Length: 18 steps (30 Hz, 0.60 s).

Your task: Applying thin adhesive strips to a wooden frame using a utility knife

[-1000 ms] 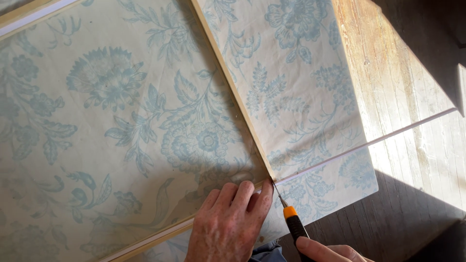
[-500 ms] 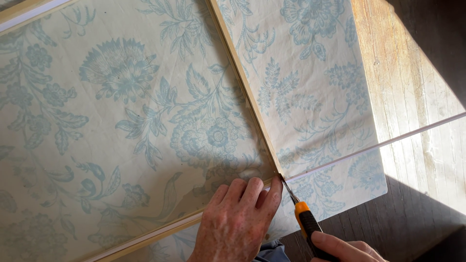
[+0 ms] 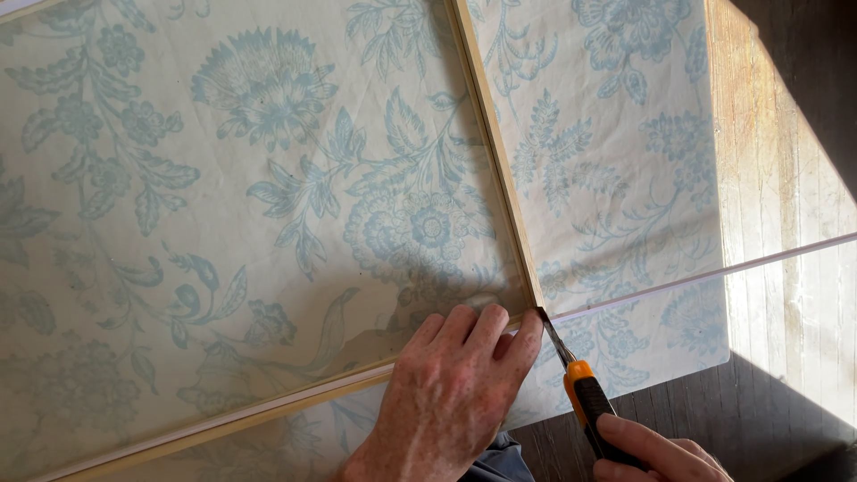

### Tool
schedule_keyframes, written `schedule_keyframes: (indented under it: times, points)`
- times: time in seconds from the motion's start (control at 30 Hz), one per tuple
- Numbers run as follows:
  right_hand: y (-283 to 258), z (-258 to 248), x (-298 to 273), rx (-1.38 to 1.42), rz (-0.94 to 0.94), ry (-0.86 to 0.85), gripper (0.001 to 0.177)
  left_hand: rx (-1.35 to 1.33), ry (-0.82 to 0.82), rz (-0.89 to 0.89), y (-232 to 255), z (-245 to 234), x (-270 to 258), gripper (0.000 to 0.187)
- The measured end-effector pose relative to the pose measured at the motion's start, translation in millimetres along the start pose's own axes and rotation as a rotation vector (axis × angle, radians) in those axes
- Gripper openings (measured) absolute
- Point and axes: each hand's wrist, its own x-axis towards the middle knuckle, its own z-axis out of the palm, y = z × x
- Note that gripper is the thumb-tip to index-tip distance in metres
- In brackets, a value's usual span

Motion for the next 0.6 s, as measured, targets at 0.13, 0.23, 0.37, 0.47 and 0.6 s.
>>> schedule_keyframes:
  times: [0.13,0.23,0.37,0.47,0.6]
  points:
    - [-23,4,-11,-0.158,-0.005,0.058,0.061,-0.002,0.008,-0.001,0,-2,2,0.024]
    - [-22,1,-5,-0.142,0.062,0.006,0.064,0.002,0.014,-0.005,0,-2,2,0.026]
    - [-24,3,-5,-0.096,-0.002,0.055,0.058,-0.006,0.011,0.013,-1,-2,1,0.026]
    - [-11,-2,2,-0.277,-0.466,-0.062,0.062,-0.015,-0.011,0.005,-1,-2,1,0.030]
    - [-44,2,-6,-0.240,-0.664,0.006,0.049,-0.005,0.001,0.004,-2,-4,2,0.030]
